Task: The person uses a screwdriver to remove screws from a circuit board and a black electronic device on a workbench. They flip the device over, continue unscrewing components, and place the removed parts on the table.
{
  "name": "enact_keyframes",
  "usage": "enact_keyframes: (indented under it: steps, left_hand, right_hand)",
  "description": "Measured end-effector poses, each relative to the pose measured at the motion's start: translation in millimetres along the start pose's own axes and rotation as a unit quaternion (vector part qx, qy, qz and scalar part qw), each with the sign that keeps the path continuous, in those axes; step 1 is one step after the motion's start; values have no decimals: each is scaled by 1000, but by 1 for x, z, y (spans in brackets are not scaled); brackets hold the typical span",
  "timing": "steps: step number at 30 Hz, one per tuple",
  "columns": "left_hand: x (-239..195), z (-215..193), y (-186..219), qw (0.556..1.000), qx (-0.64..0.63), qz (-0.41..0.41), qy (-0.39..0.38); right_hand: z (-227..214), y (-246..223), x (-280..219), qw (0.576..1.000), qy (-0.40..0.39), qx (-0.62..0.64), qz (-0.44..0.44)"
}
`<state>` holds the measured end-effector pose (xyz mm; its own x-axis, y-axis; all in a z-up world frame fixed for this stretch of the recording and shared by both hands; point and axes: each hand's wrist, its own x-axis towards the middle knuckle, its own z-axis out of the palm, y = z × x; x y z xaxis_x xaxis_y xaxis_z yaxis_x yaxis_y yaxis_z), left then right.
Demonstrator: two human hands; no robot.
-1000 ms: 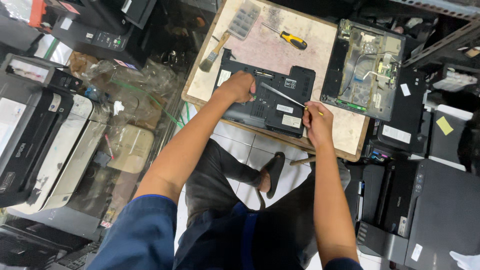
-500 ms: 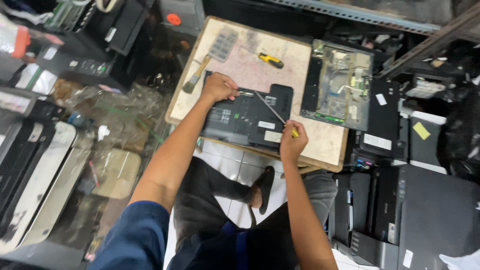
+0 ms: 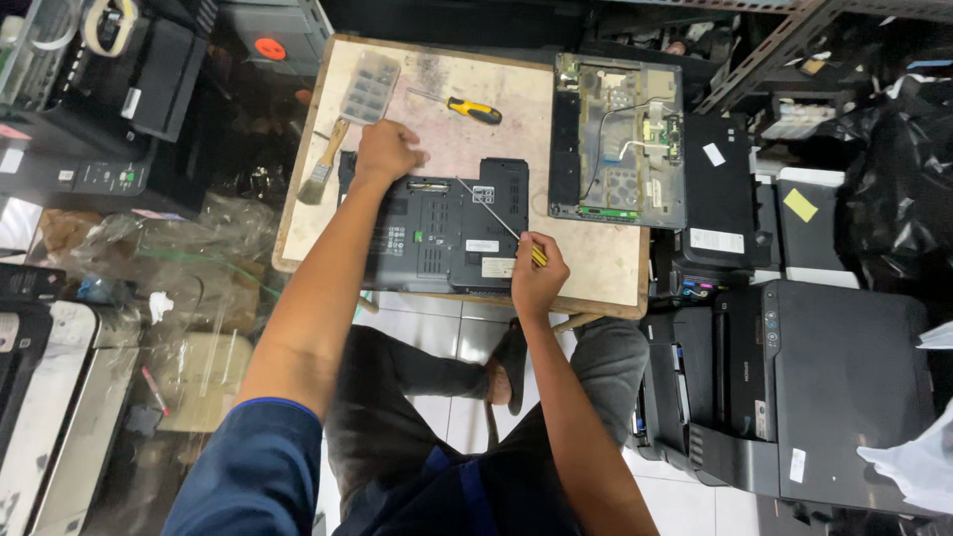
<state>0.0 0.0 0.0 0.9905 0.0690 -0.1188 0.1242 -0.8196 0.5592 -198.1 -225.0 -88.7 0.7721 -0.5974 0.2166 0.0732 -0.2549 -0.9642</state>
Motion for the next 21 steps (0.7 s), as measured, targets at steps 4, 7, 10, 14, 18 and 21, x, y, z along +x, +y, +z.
enact_keyframes:
  steps: [4, 7, 10, 14, 18, 21]
  left_hand:
    - [-29, -8, -6, 994, -1, 99, 39]
    - [-63, -16, -15, 973, -21, 215, 83]
    - [-107, -14, -30, 958, 15, 282, 46]
    - [-165, -6, -64, 932, 22, 358, 43]
    - [-199, -11, -84, 940, 107, 324, 14]
    - [-190, -12, -75, 933, 135, 334, -10]
  right_hand:
    - [-6, -3, 3, 1000, -5, -17, -4]
    - [-3, -7, 7, 1000, -12, 1, -16]
    - [-6, -12, 12, 999, -33, 31, -19]
    - [-12, -21, 28, 991, -129, -1, -39]
    - [2, -59, 54, 922, -264, -140, -247]
    - [20, -104, 80, 861, -332, -209, -323]
